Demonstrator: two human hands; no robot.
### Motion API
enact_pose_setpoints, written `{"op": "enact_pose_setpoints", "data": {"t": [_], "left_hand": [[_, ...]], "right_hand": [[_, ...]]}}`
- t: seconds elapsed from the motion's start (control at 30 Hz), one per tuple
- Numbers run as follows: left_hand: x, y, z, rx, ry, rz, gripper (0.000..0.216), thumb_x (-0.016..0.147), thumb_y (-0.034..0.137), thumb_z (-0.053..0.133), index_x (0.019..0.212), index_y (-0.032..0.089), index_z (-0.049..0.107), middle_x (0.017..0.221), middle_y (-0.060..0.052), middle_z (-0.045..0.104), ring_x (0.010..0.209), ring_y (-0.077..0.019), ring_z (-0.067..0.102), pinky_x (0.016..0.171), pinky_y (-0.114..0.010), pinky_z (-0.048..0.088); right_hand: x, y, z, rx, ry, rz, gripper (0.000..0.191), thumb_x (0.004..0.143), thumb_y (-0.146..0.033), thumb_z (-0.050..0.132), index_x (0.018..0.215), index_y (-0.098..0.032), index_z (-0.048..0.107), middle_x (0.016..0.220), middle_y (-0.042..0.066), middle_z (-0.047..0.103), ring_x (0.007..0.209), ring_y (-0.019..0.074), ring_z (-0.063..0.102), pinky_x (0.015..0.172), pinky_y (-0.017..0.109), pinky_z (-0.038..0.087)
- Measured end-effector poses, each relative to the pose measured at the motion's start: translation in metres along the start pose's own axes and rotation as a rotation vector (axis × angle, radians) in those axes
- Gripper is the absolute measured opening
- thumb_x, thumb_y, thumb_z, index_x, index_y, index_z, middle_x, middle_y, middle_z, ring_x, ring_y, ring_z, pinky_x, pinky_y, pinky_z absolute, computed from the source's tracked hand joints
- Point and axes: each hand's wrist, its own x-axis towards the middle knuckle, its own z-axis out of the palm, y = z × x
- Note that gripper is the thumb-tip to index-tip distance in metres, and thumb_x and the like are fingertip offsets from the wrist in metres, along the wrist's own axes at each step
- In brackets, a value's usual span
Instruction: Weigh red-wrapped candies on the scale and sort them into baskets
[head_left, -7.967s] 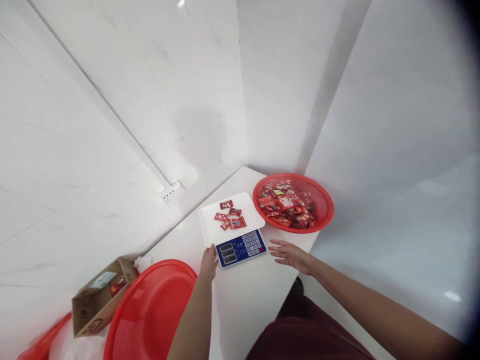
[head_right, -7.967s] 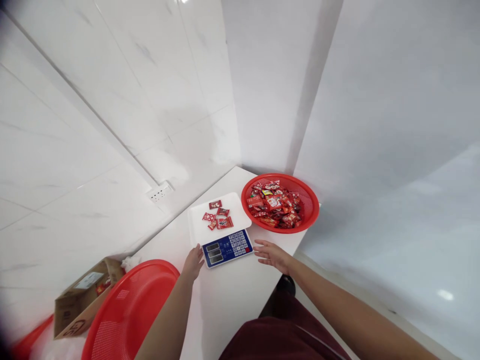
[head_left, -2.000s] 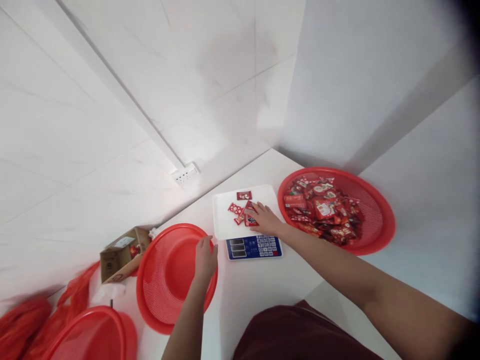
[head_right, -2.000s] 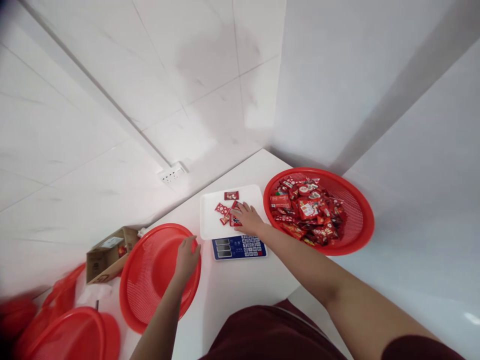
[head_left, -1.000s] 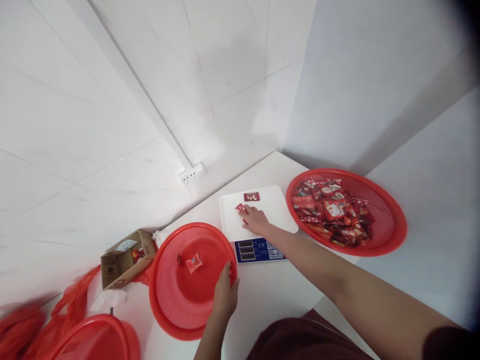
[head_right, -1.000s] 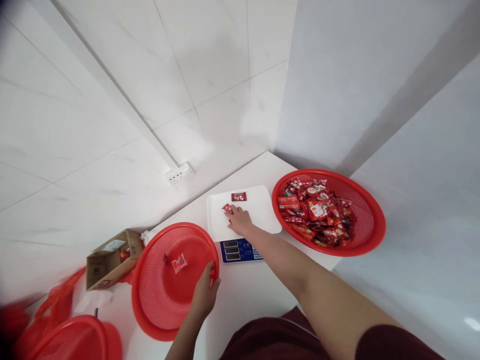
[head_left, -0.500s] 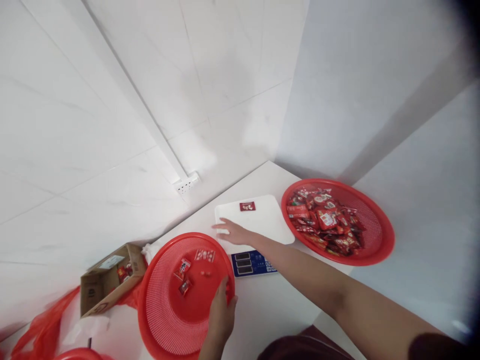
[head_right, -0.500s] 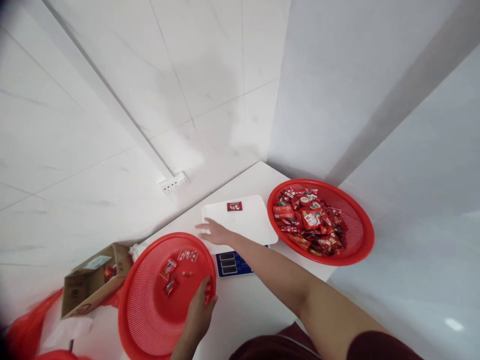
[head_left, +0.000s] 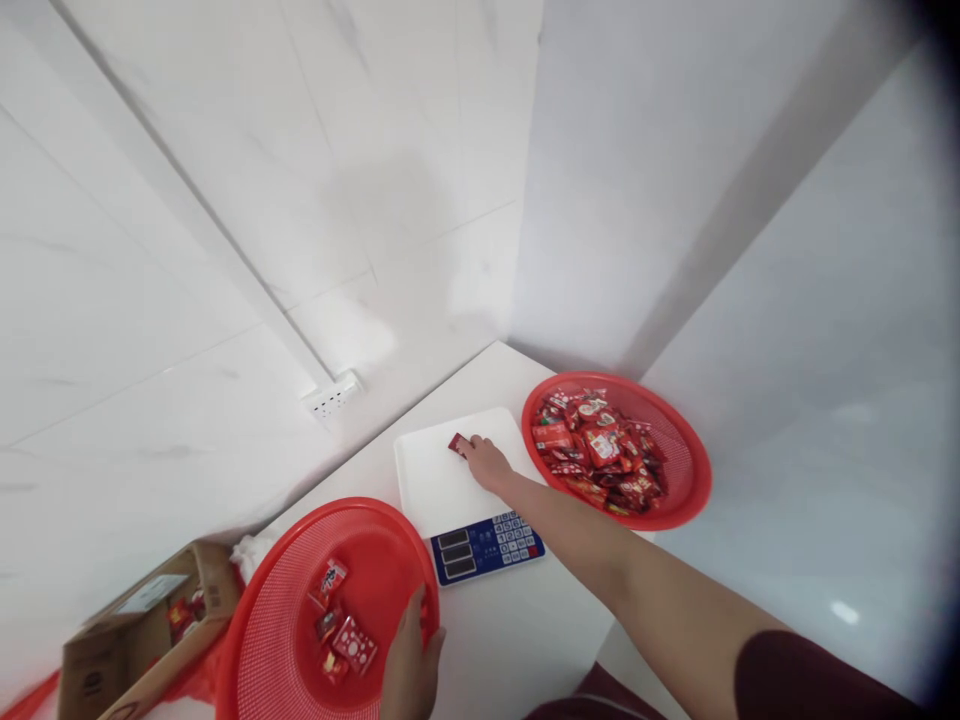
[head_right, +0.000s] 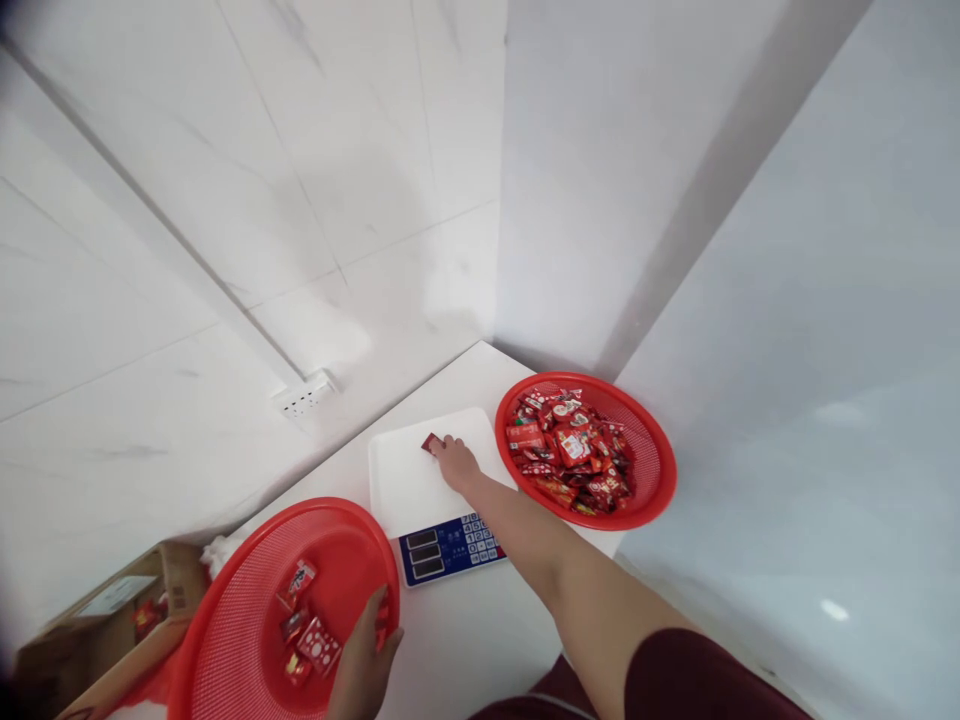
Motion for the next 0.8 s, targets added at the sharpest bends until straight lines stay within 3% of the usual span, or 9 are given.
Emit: {"op": "enact_pose_setpoints", "data": {"t": [0.17, 0.3, 0.43, 0.53, 0.63, 0.7, 0.8], "left_hand": [[0.0, 0.008, -0.003, 0.05, -0.009, -0.016, 0.053, 0.074, 0.026, 0.045, 0.125, 0.012, 0.038, 0.125, -0.015, 0.051, 0.11, -0.0233, 0.052, 0.093, -0.035, 0.039], [0.0, 0.012, -0.005, 0.089, 0.008, -0.004, 0.053, 0.075, 0.027, 0.045, 0.126, 0.012, 0.038, 0.124, -0.015, 0.053, 0.109, -0.0229, 0.053, 0.092, -0.034, 0.039], [0.004, 0.017, -0.008, 0.197, 0.001, -0.015, 0.055, 0.077, 0.029, 0.039, 0.128, 0.009, 0.034, 0.126, -0.015, 0.051, 0.112, -0.0211, 0.051, 0.093, -0.03, 0.038], [0.009, 0.021, -0.009, 0.294, 0.011, -0.003, 0.056, 0.078, 0.029, 0.037, 0.129, 0.006, 0.034, 0.127, -0.016, 0.05, 0.115, -0.0221, 0.049, 0.094, -0.03, 0.037], [0.012, 0.024, -0.01, 0.349, 0.043, 0.026, 0.058, 0.077, 0.03, 0.036, 0.128, 0.004, 0.035, 0.129, -0.018, 0.048, 0.118, -0.0249, 0.045, 0.097, -0.033, 0.036], [0.013, 0.024, -0.01, 0.362, 0.049, 0.042, 0.058, 0.077, 0.03, 0.036, 0.128, 0.004, 0.035, 0.128, -0.018, 0.048, 0.12, -0.0258, 0.044, 0.098, -0.035, 0.034], [0.014, 0.021, -0.01, 0.358, 0.039, 0.045, 0.058, 0.077, 0.031, 0.035, 0.128, 0.004, 0.035, 0.126, -0.018, 0.05, 0.119, -0.0258, 0.044, 0.098, -0.036, 0.034]], "right_hand": [[-0.003, 0.007, -0.004, 0.157, 0.004, 0.071, 0.028, 0.084, -0.015, 0.039, 0.111, -0.018, 0.045, 0.1, 0.012, 0.056, 0.088, 0.022, 0.053, 0.072, 0.031, 0.039], [-0.021, -0.014, -0.003, 0.37, -0.026, 0.04, 0.027, 0.084, -0.013, 0.039, 0.11, -0.02, 0.041, 0.096, 0.005, 0.061, 0.078, 0.0136, 0.059, 0.065, 0.023, 0.043], [-0.056, -0.053, -0.007, 0.556, -0.111, -0.173, 0.032, 0.084, -0.025, 0.048, 0.115, -0.029, 0.042, 0.104, -0.003, 0.062, 0.077, 0.0081, 0.061, 0.063, 0.017, 0.045], [-0.075, -0.058, -0.02, 0.733, -0.185, -0.404, 0.055, 0.082, -0.034, 0.051, 0.132, -0.032, 0.028, 0.118, 0.004, 0.056, 0.078, 0.0111, 0.062, 0.069, 0.023, 0.047], [-0.083, -0.023, -0.042, 0.639, -0.089, -0.289, 0.052, 0.081, -0.03, 0.052, 0.13, -0.028, 0.035, 0.116, 0.005, 0.058, 0.082, 0.0126, 0.061, 0.071, 0.023, 0.046], [-0.088, 0.018, -0.06, 0.364, -0.019, -0.056, 0.033, 0.082, -0.026, 0.049, 0.114, -0.024, 0.052, 0.103, 0.003, 0.064, 0.082, 0.0125, 0.06, 0.07, 0.022, 0.044], [-0.105, 0.089, -0.082, 0.206, -0.008, 0.117, 0.02, 0.081, -0.019, 0.044, 0.087, -0.016, 0.063, 0.086, 0.007, 0.067, 0.077, 0.0174, 0.06, 0.067, 0.025, 0.041]]}}
